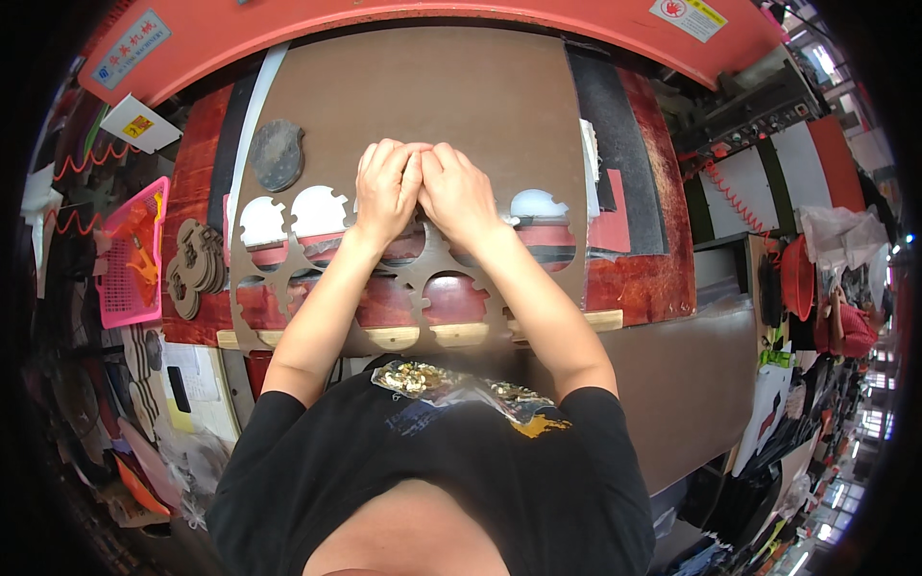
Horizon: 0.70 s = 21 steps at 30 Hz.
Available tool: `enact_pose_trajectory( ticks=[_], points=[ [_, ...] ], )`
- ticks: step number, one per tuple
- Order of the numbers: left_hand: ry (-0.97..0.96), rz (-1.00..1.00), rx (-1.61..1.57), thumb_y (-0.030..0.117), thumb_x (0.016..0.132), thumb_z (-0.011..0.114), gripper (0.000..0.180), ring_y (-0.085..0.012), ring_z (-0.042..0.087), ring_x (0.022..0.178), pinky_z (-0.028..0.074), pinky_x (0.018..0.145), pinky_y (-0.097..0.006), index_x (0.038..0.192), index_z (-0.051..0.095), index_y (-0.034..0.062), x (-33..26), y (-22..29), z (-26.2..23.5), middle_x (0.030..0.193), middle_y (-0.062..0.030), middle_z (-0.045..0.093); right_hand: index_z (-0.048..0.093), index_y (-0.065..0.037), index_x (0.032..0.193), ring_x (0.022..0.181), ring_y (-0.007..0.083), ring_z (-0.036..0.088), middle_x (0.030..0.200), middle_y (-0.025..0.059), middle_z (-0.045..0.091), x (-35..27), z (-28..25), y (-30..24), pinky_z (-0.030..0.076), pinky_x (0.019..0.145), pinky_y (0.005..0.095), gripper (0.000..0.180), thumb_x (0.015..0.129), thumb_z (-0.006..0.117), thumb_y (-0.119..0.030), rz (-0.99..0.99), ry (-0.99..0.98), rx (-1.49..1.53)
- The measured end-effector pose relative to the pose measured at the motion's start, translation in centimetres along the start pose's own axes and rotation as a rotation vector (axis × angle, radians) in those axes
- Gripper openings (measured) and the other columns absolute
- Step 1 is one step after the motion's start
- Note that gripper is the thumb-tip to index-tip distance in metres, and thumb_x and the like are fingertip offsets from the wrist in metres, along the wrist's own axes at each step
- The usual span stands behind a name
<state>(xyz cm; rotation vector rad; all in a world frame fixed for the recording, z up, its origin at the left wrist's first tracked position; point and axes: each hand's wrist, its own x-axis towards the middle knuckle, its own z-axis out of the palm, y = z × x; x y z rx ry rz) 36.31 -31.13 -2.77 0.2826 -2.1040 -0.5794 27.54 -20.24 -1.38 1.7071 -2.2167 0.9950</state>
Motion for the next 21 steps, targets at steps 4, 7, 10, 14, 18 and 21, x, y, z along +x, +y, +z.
enact_pose_trajectory(
  ticks=[4, 7, 10, 14, 18, 21],
  points=[
    [0.079, -0.168, -0.224, 0.037, 0.092, 0.066, 0.058, -0.0199, 0.053, 0.085, 0.049, 0.075, -0.034, 0.136, 0.049, 0.0027, 0.8, 0.2, -1.9, 0.105, -0.0112, 0.051, 0.059, 0.000, 0.101, 0.085, 0.0235, 0.060, 0.094, 0.0097, 0.059, 0.3, -1.1, -0.3, 0.050, 0.074, 0.0325, 0.019, 0.092, 0.062, -0.016, 0.111, 0.017, 0.292],
    [0.118, -0.439, -0.925, 0.028, 0.088, 0.074, 0.061, -0.0169, 0.056, 0.106, 0.049, 0.088, -0.032, 0.135, 0.048, -0.0004, 0.1, 1.5, -3.0, 0.115, -0.0078, 0.054, 0.060, -0.002, 0.107, 0.089, 0.0062, 0.053, 0.098, 0.0000, 0.061, -0.3, -2.2, -1.2, 0.046, 0.080, 0.0238, 0.023, 0.101, 0.056, -0.024, 0.371, 0.090, 0.940],
    [-0.154, -0.800, -1.075, 0.023, 0.087, 0.076, 0.050, -0.0163, 0.059, 0.108, 0.049, 0.092, -0.032, 0.125, 0.056, -0.0018, -1.7, 3.5, -3.2, 0.117, -0.0099, 0.063, 0.059, -0.002, 0.103, 0.080, 0.0040, 0.051, 0.087, -0.0028, 0.059, -0.6, -2.8, -1.7, 0.044, 0.071, 0.0224, 0.024, 0.100, 0.058, -0.027, 0.408, 0.176, 1.090],
    [-0.150, -0.839, -1.227, 0.017, 0.088, 0.074, 0.040, -0.0155, 0.062, 0.101, 0.051, 0.088, -0.031, 0.120, 0.059, -0.0027, -3.0, 4.8, -2.3, 0.113, -0.0086, 0.065, 0.062, -0.002, 0.094, 0.074, 0.0028, 0.047, 0.079, -0.0055, 0.056, -1.1, -3.7, -1.2, 0.041, 0.065, 0.0207, 0.026, 0.100, 0.058, -0.027, 0.485, 0.159, 1.106],
    [-0.202, -0.884, -1.405, 0.014, 0.088, 0.073, 0.040, -0.0169, 0.062, 0.102, 0.051, 0.089, -0.032, 0.121, 0.058, -0.0020, -3.6, 5.4, -1.5, 0.113, -0.0087, 0.065, 0.062, -0.004, 0.084, 0.070, 0.0015, 0.045, 0.074, -0.0069, 0.054, -2.1, -4.8, -0.4, 0.039, 0.060, 0.0201, 0.029, 0.100, 0.059, -0.028, 0.618, 0.133, 1.266],
    [-0.212, -0.889, -1.513, 0.014, 0.087, 0.074, 0.042, -0.0187, 0.062, 0.103, 0.051, 0.092, -0.034, 0.123, 0.057, -0.0018, -4.3, 6.2, -0.9, 0.113, -0.0091, 0.065, 0.063, -0.003, 0.088, 0.071, 0.0013, 0.047, 0.078, -0.0058, 0.057, -3.0, -5.4, 0.2, 0.041, 0.062, 0.0192, 0.029, 0.101, 0.056, -0.027, 0.631, 0.070, 1.326]
  ],
)
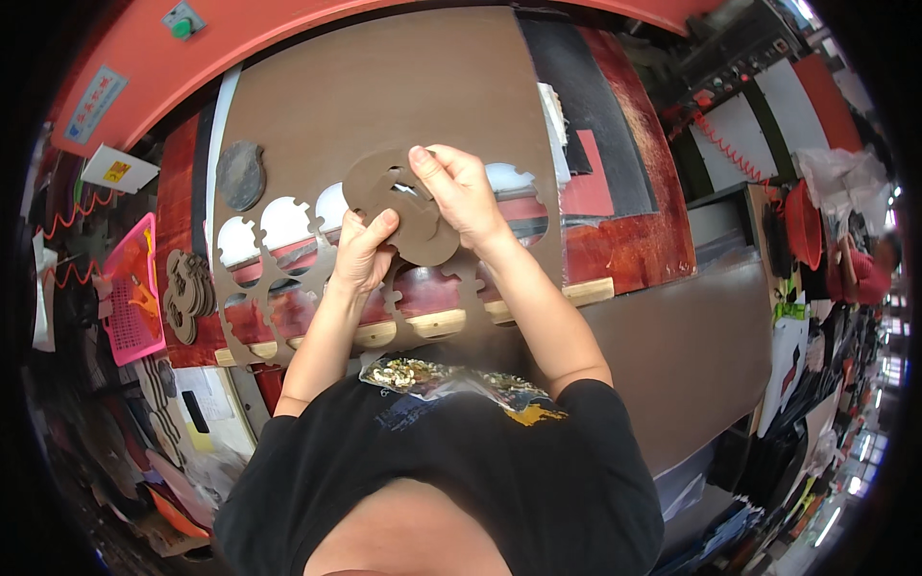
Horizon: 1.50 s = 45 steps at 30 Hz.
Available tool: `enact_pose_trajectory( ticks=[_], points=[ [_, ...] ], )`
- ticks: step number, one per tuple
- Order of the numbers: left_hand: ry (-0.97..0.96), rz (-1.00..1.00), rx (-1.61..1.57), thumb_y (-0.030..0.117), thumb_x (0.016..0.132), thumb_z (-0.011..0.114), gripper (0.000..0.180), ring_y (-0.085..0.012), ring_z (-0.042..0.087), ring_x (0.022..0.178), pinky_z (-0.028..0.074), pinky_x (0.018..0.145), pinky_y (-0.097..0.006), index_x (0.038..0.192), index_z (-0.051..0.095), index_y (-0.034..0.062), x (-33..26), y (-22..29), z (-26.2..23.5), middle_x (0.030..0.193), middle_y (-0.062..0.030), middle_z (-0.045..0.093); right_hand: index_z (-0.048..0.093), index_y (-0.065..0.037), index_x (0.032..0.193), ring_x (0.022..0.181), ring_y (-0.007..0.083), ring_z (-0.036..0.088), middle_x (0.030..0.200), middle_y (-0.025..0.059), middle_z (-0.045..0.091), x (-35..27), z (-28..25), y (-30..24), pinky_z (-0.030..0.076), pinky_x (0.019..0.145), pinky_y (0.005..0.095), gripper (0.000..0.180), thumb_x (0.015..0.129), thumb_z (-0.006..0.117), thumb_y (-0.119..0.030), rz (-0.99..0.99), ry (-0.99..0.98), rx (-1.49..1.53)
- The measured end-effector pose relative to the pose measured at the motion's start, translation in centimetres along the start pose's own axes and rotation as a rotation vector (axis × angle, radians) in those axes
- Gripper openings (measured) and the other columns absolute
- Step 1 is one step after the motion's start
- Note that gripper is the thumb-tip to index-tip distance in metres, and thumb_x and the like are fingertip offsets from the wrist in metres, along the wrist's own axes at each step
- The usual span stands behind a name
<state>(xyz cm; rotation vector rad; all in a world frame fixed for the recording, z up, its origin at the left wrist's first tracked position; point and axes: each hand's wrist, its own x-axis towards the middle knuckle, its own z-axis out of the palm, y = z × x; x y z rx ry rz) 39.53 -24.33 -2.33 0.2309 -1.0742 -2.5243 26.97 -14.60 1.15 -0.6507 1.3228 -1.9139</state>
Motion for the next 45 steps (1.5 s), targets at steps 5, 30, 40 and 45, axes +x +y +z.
enact_pose_trajectory(
  ticks=[5, 30, 40, 45],
  points=[
    [-0.484, 0.028, -0.424, 0.021, 0.084, 0.077, 0.035, -0.0188, 0.060, 0.087, 0.047, 0.080, -0.033, 0.107, 0.062, -0.0013, 1.0, -1.6, 0.7, 0.096, -0.0093, 0.067, 0.063, -0.005, 0.089, 0.057, 0.0006, 0.048, 0.070, -0.0061, 0.055, -0.1, -2.5, 2.0, 0.039, 0.048, 0.0181, 0.031, 0.101, 0.056, -0.032, 0.010, -0.040, 0.011],
    [-0.151, -0.020, 0.643, 0.045, 0.101, 0.049, 0.042, -0.0136, 0.043, 0.067, 0.046, 0.077, -0.034, 0.079, 0.044, 0.0097, 1.9, 5.6, 2.6, 0.074, -0.0018, 0.041, 0.051, 0.004, 0.118, 0.080, 0.0155, 0.062, 0.097, 0.0106, 0.063, -13.4, -24.4, -9.1, 0.052, 0.074, 0.0287, 0.032, 0.093, 0.065, -0.011, -0.860, 1.042, -0.746],
    [-0.150, -0.164, 0.343, 0.046, 0.102, 0.042, 0.046, -0.0121, 0.043, 0.060, 0.033, 0.056, -0.028, 0.101, 0.050, 0.0001, 1.8, 3.3, 4.6, 0.086, -0.0061, 0.048, 0.053, 0.001, 0.128, 0.100, 0.0242, 0.062, 0.120, 0.0173, 0.058, -8.4, -42.0, -4.2, 0.048, 0.091, 0.0347, 0.055, 0.092, 0.065, -0.038, -0.359, 1.391, -0.848],
    [-0.006, -0.330, 0.084, 0.055, 0.100, 0.038, 0.058, -0.0164, 0.045, 0.050, 0.040, 0.049, -0.028, 0.109, 0.056, 0.0015, 1.3, 2.3, 4.5, 0.088, -0.0126, 0.060, 0.060, 0.000, 0.119, 0.099, 0.0120, 0.059, 0.106, 0.0056, 0.064, -5.5, -35.4, -2.4, 0.047, 0.088, 0.0250, 0.025, 0.097, 0.060, -0.014, -0.392, 0.913, -0.564]
  ],
)
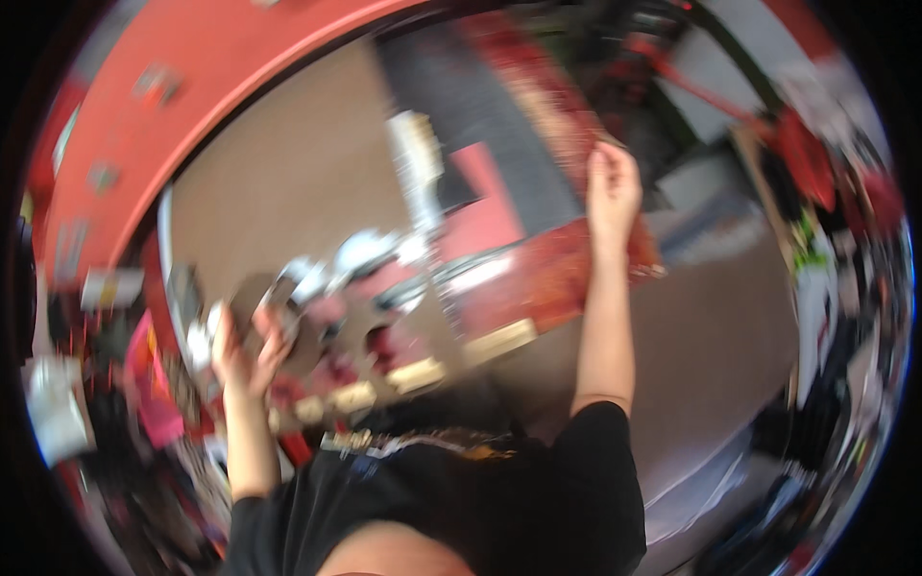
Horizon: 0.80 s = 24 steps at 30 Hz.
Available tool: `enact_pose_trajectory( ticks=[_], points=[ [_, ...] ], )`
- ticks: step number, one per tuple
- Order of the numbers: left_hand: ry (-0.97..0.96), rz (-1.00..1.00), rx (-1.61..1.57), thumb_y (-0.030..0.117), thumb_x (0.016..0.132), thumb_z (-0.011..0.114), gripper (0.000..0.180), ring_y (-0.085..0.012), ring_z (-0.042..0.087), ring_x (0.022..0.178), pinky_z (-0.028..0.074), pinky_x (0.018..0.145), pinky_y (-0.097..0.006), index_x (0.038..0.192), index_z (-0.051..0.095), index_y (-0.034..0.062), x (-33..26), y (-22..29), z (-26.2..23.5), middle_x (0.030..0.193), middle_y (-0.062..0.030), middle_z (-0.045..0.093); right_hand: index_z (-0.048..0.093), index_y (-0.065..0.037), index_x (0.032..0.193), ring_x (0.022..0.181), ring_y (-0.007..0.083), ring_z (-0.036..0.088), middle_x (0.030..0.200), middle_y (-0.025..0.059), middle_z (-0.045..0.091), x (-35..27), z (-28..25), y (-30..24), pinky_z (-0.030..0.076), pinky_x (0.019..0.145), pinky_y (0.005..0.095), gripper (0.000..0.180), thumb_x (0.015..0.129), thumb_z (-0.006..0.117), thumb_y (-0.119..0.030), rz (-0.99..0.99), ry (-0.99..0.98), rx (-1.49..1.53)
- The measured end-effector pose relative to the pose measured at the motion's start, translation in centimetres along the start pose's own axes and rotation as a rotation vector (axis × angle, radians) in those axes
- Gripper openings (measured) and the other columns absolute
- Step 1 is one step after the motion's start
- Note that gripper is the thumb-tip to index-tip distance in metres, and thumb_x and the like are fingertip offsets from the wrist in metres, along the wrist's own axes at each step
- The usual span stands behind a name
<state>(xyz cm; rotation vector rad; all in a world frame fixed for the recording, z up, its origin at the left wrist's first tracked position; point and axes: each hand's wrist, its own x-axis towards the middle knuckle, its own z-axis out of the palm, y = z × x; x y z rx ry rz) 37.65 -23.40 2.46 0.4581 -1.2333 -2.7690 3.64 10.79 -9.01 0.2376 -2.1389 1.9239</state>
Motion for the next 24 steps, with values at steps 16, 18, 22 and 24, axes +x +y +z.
enact_pose_trajectory(
  ticks=[16, 18, 22, 24],
  points=[
    [-0.066, 0.012, 0.068, 0.046, 0.098, 0.055, 0.046, -0.0067, 0.047, 0.056, 0.035, 0.051, -0.020, 0.096, 0.063, 0.0007, -16.9, 4.0, -11.1, 0.072, -0.0005, 0.058, 0.063, 0.001, 0.112, 0.084, 0.0264, 0.062, 0.094, 0.0131, 0.060, -31.1, 27.5, -27.1, 0.051, 0.073, 0.0330, 0.026, 0.086, 0.061, 0.003, -0.539, -1.425, 0.176],
    [0.026, 0.207, 0.170, 0.031, 0.091, 0.069, 0.036, -0.0080, 0.058, 0.069, 0.045, 0.062, -0.021, 0.107, 0.060, 0.0007, -20.3, 4.5, -14.0, 0.086, -0.0034, 0.064, 0.063, 0.001, 0.111, 0.082, 0.0258, 0.061, 0.093, 0.0131, 0.059, -34.3, 30.7, -28.2, 0.050, 0.072, 0.0333, 0.026, 0.086, 0.061, 0.004, -0.608, -1.402, 0.167],
    [0.319, 0.344, 0.214, 0.017, 0.094, 0.066, 0.027, -0.0095, 0.062, 0.077, 0.051, 0.071, -0.025, 0.112, 0.056, 0.0000, -24.8, 4.8, -18.4, 0.096, -0.0063, 0.065, 0.064, 0.001, 0.110, 0.080, 0.0261, 0.061, 0.093, 0.0134, 0.060, -41.1, 36.9, -30.1, 0.050, 0.070, 0.0342, 0.026, 0.084, 0.064, 0.002, -0.644, -1.420, 0.192],
    [0.418, 0.459, 0.076, 0.016, 0.095, 0.065, 0.029, -0.0100, 0.062, 0.081, 0.051, 0.071, -0.024, 0.117, 0.056, -0.0004, -26.4, 4.7, -19.9, 0.097, -0.0047, 0.064, 0.065, 0.000, 0.109, 0.079, 0.0267, 0.061, 0.091, 0.0136, 0.061, -43.9, 39.4, -30.9, 0.050, 0.069, 0.0348, 0.026, 0.083, 0.065, 0.001, -0.701, -1.432, 0.199]
  ],
)
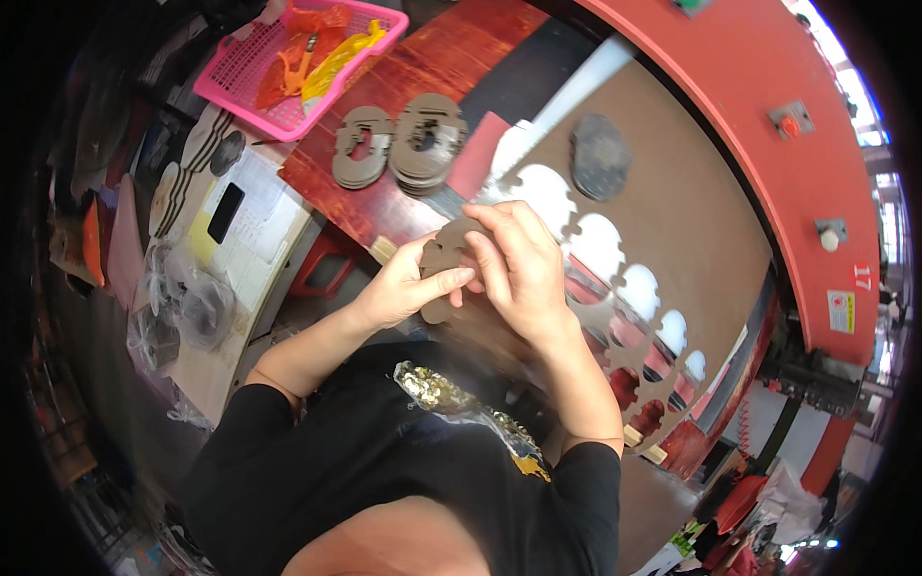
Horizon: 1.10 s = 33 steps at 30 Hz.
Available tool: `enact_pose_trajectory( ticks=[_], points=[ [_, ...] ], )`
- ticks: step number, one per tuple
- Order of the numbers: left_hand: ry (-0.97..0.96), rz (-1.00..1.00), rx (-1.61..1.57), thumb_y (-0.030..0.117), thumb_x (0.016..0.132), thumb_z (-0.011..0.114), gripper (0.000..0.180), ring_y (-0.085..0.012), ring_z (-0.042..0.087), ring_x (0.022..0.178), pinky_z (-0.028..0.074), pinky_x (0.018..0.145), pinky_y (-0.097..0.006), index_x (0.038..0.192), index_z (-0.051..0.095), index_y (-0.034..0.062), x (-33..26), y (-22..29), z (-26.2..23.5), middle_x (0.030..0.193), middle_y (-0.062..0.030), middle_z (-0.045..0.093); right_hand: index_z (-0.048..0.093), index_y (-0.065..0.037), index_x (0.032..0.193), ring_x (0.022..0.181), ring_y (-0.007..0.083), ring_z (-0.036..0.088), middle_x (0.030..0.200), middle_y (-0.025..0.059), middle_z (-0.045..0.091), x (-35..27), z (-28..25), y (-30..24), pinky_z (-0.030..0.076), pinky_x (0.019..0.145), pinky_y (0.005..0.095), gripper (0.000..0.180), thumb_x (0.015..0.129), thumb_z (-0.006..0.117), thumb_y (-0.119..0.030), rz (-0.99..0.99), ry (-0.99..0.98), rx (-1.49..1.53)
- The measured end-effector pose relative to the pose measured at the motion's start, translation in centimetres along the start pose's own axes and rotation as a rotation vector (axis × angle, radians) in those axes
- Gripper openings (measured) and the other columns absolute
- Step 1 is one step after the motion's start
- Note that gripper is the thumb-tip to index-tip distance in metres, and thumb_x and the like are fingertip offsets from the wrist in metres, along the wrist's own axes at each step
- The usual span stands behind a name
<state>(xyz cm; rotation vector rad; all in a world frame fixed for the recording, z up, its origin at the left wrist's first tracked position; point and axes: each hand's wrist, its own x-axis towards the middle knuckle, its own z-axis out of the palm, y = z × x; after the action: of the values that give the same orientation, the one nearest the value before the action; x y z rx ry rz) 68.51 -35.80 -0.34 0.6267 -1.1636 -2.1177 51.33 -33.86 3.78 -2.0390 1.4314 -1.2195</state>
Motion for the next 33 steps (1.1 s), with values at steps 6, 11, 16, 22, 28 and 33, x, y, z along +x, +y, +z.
enact_pose_trajectory(
  ticks=[6, 11, 16, 22, 28, 33],
  points=[
    [0.237, 0.167, 0.013, 0.013, 0.096, 0.062, 0.030, -0.0097, 0.061, 0.088, 0.049, 0.079, -0.024, 0.120, 0.054, -0.0024, -0.6, 1.3, -5.8, 0.103, -0.0038, 0.058, 0.066, 0.002, 0.110, 0.080, 0.0204, 0.059, 0.088, 0.0108, 0.061, 5.7, 4.4, 0.0, 0.047, 0.072, 0.0293, 0.024, 0.086, 0.065, 0.001, -0.030, -0.081, 0.039],
    [0.453, 0.331, 0.330, 0.009, 0.094, 0.064, 0.030, -0.0109, 0.060, 0.095, 0.050, 0.082, -0.026, 0.119, 0.054, -0.0036, 0.5, 3.1, -9.0, 0.106, -0.0057, 0.061, 0.067, 0.000, 0.111, 0.090, 0.0164, 0.061, 0.096, 0.0082, 0.064, 11.0, 7.3, 2.5, 0.048, 0.082, 0.0264, 0.021, 0.092, 0.063, -0.006, 0.036, -0.192, 0.243],
    [0.408, 0.395, 0.234, 0.004, 0.092, 0.065, 0.031, -0.0086, 0.060, 0.095, 0.050, 0.083, -0.026, 0.122, 0.059, -0.0030, 1.5, 6.1, -12.7, 0.107, -0.0036, 0.066, 0.065, -0.001, 0.117, 0.096, 0.0119, 0.060, 0.103, 0.0050, 0.065, 15.6, 9.8, 5.1, 0.047, 0.086, 0.0265, 0.025, 0.095, 0.062, -0.012, 0.213, -0.248, 0.553],
    [0.519, 0.175, 0.171, 0.011, 0.092, 0.066, 0.030, -0.0076, 0.063, 0.089, 0.050, 0.079, -0.023, 0.120, 0.061, 0.0005, 5.3, 4.7, -19.8, 0.101, -0.0033, 0.069, 0.061, -0.002, 0.122, 0.096, 0.0087, 0.059, 0.107, 0.0032, 0.064, 17.0, 6.6, 10.2, 0.047, 0.084, 0.0232, 0.029, 0.099, 0.058, -0.019, 0.313, -0.027, 0.491],
    [0.464, 0.082, 0.261, 0.005, 0.086, 0.072, 0.044, -0.0132, 0.069, 0.087, 0.054, 0.073, -0.025, 0.124, 0.053, -0.0061, 6.2, 2.2, -23.4, 0.100, -0.0113, 0.071, 0.064, -0.002, 0.117, 0.095, 0.0072, 0.059, 0.103, -0.0007, 0.064, 13.1, 5.0, 11.5, 0.047, 0.087, 0.0226, 0.023, 0.096, 0.063, -0.012, 0.509, -0.055, 0.308],
    [0.463, 0.129, 0.692, 0.014, 0.077, 0.081, 0.059, -0.0183, 0.071, 0.082, 0.055, 0.071, -0.030, 0.124, 0.052, -0.0075, 5.9, 2.6, -24.0, 0.096, -0.0163, 0.070, 0.062, 0.000, 0.116, 0.085, 0.0120, 0.059, 0.099, 0.0053, 0.060, 7.7, 7.5, 6.9, 0.049, 0.079, 0.0262, 0.027, 0.091, 0.065, -0.007, 0.511, 0.232, 0.096]
  ],
)
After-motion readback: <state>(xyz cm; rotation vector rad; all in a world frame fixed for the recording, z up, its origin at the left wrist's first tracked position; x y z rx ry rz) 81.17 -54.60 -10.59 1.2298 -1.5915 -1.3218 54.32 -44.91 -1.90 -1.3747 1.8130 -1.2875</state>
